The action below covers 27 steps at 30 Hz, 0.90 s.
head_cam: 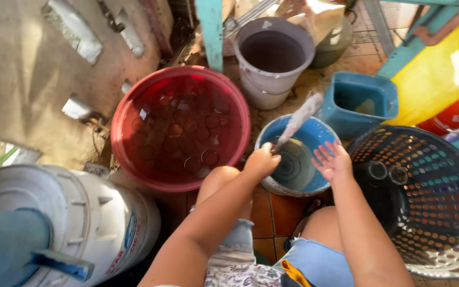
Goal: Cleaning small glass candle holders using a brush and water buckets in a workshop environment.
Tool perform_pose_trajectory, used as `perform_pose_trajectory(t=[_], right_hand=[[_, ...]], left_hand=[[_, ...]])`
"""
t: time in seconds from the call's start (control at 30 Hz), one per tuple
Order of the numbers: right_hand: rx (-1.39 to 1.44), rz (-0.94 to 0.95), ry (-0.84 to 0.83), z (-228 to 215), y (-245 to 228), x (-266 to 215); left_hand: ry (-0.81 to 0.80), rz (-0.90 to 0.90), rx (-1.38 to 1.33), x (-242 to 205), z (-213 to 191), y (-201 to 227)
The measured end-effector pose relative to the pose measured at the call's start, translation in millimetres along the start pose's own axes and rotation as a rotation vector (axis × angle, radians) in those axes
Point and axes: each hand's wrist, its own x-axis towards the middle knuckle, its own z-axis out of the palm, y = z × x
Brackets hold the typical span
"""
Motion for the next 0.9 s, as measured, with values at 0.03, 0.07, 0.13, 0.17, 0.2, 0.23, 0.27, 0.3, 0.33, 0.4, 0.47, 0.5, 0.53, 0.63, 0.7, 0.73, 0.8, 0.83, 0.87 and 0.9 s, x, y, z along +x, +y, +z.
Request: perform_pose_trajectory(t=[0.03,0.07,0.13,0.17,0.2,0.23,0.27,0.3,0.33,0.4,0.47,0.5,0.53,0.63,0.7,0.73,0.8,0.83,0.87,0.9], right_hand=[[-0.019,0.016,-0.004,-4,-2,-1],[-0.023,0.001,-0.007,-8,-5,-2],[-0.047,0.015,-0.006,-15,-4,-14],[-0.053,-0.002,-0.002,-12,-7,-20],[-0.059,-0.020,0.001,-9,-12,-26],[-0.066,-0.009,-0.001,-7,-11,-29],[-0.083,-0.031,0.004,-5,-12,-32],[-0.101,-0.051,0.013,-6,-12,-37],[-0.110,-0.039,0.014,-2,-12,-46],[-0.234,-0.048,0.129,11,-16,-60],[-0.227,-0.053,0.129,17,-16,-62],[-0.222,-0.056,0.140,15,-17,-64],[-0.218,-0.055,0.143,20,-19,-59],[-0.257,-0.062,0.095,20,-14,-49],[-0.293,-0.101,-0.049,16,-10,-37],[-0.288,-0.100,-0.045,20,-7,-40],[-0.369,-0.141,-0.018,32,-3,-44],[-0.367,-0.142,-0.014,34,-2,-44],[-0.392,-0.145,-0.027,36,-1,-43],[-0.417,-0.146,-0.041,40,1,-43]], left_hand=[[0.006,-0.020,-0.013,4,10,7],[-0.001,-0.016,-0.129,9,19,14],[-0.006,-0.045,-0.259,10,43,22],[-0.001,-0.034,-0.339,15,51,26],[0.006,-0.023,-0.418,20,60,32],[0.011,-0.034,-0.423,11,52,40],[0.019,0.005,-0.511,2,44,48],[0.024,0.043,-0.602,-8,39,57],[0.028,0.029,-0.608,-10,30,53],[0.108,0.260,-1.022,-9,10,49],[0.149,0.311,-0.960,-5,-39,15],[0.181,0.356,-0.901,-4,-59,-1],[0.177,0.356,-0.899,-6,-85,-19],[0.221,-0.020,-0.729,-17,-140,-83],[0.369,-0.193,-0.358,-24,-158,-135],[0.364,-0.192,-0.354,-28,-152,-153],[0.335,-0.368,-0.315,-31,-143,-190],[0.331,-0.366,-0.314,-32,-134,-202],[0.318,-0.403,-0.292,-33,-126,-214],[0.307,-0.441,-0.270,-34,-119,-228]])
